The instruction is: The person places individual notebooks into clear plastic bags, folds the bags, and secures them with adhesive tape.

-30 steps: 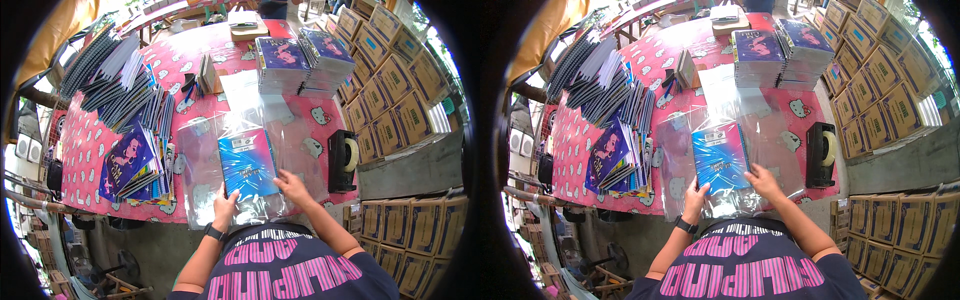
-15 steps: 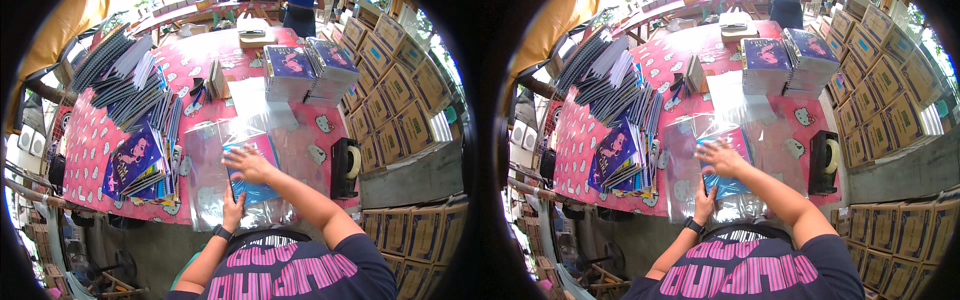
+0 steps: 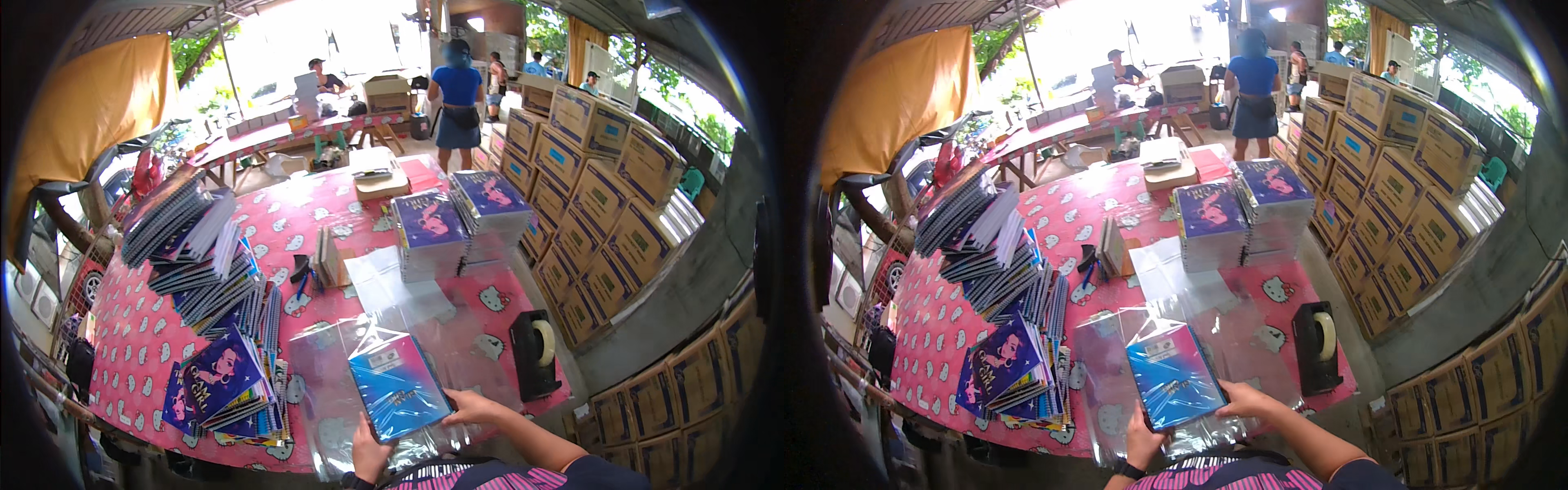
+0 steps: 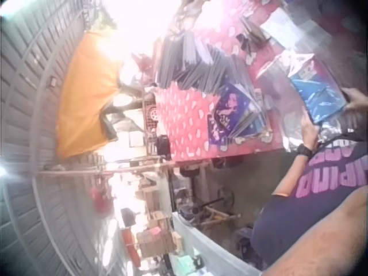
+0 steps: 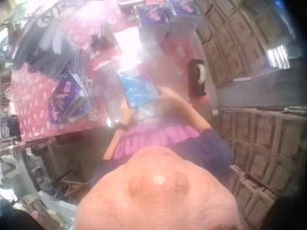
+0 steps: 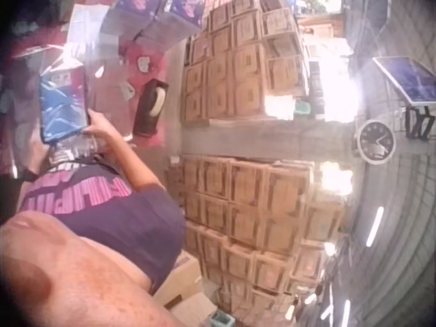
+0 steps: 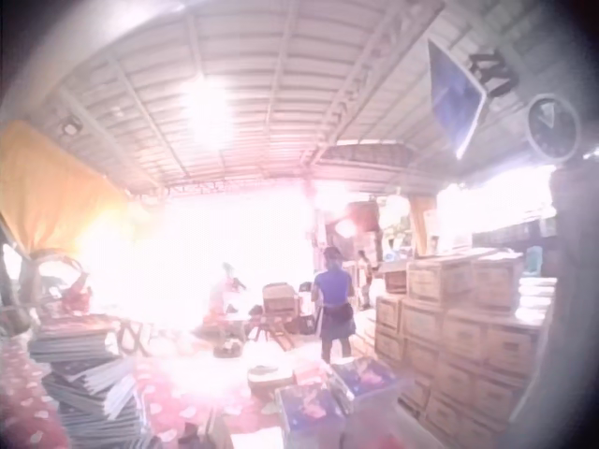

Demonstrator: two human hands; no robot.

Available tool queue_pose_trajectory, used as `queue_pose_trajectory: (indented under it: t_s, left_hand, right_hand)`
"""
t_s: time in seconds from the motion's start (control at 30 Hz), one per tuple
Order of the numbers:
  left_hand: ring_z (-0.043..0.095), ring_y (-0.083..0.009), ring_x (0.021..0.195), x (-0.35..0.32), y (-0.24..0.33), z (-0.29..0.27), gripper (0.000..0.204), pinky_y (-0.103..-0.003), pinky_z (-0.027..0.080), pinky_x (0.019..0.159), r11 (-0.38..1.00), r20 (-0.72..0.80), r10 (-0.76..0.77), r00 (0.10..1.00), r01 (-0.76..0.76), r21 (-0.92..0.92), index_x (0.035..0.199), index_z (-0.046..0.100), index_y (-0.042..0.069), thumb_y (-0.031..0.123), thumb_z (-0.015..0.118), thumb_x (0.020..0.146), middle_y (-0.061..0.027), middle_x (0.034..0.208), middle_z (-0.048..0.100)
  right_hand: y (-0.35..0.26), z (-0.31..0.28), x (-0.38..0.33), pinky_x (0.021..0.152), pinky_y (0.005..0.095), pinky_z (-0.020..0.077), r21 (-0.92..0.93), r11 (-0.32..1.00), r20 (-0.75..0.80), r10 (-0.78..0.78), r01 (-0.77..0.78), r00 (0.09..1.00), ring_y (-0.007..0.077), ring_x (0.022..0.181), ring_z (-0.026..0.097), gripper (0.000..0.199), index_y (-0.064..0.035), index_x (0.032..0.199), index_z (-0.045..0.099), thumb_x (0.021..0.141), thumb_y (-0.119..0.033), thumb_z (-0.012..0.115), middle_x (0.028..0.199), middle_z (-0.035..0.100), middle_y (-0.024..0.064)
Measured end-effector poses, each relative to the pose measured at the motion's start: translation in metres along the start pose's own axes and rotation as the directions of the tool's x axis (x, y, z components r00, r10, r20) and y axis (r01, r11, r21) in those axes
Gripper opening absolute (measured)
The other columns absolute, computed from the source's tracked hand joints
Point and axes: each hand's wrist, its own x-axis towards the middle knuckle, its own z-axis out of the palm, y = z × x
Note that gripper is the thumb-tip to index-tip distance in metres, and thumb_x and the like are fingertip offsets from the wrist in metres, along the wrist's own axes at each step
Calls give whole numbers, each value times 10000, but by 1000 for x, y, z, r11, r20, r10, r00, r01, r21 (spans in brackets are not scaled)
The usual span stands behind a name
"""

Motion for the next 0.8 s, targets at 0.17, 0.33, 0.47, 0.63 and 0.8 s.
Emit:
queue_pose_trajectory:
  t_s: [0.17,0.33,0.47,0.63,0.8]
  left_hand:
    - [587,-381,903,14,25,-8,896,-415,488,757,982,6,-58,998,56,179,1327,302,-111,197,776,632,-229,988,564]
    - [602,-407,859,14,27,-10,710,-448,491,718,991,-37,-3,999,7,131,1284,365,-61,77,699,673,-249,991,603]
    - [613,-410,843,18,22,-7,762,-438,499,717,996,-39,-7,999,10,88,1274,412,-2,68,770,605,-229,957,627]
    - [604,-418,855,12,9,9,611,-449,486,743,986,-231,141,963,-115,124,1208,490,-1,9,706,636,-242,928,627]
    - [608,-415,846,16,28,-12,463,-453,478,740,994,-152,-16,988,32,107,1155,526,-3,25,630,705,-233,924,633]
  right_hand:
    - [-7,27,10,781,445,499,-348,920,-187,120,-180,975,396,921,614,416,31,1021,493,672,-90,683,941,627,259]
    - [-14,34,5,711,446,523,-366,911,-318,68,-189,946,389,814,643,305,29,930,501,682,-46,662,838,639,251]
    - [-10,39,4,693,446,524,-366,909,-361,60,-201,931,380,796,646,273,27,930,492,699,-31,627,825,641,231]
    - [3,54,4,668,441,525,-425,902,-522,-178,-73,834,370,756,642,229,15,925,469,719,-6,566,792,629,197]
    - [1,49,14,648,446,521,-387,911,-473,-65,-142,878,360,740,643,195,2,901,471,720,9,543,788,627,201]
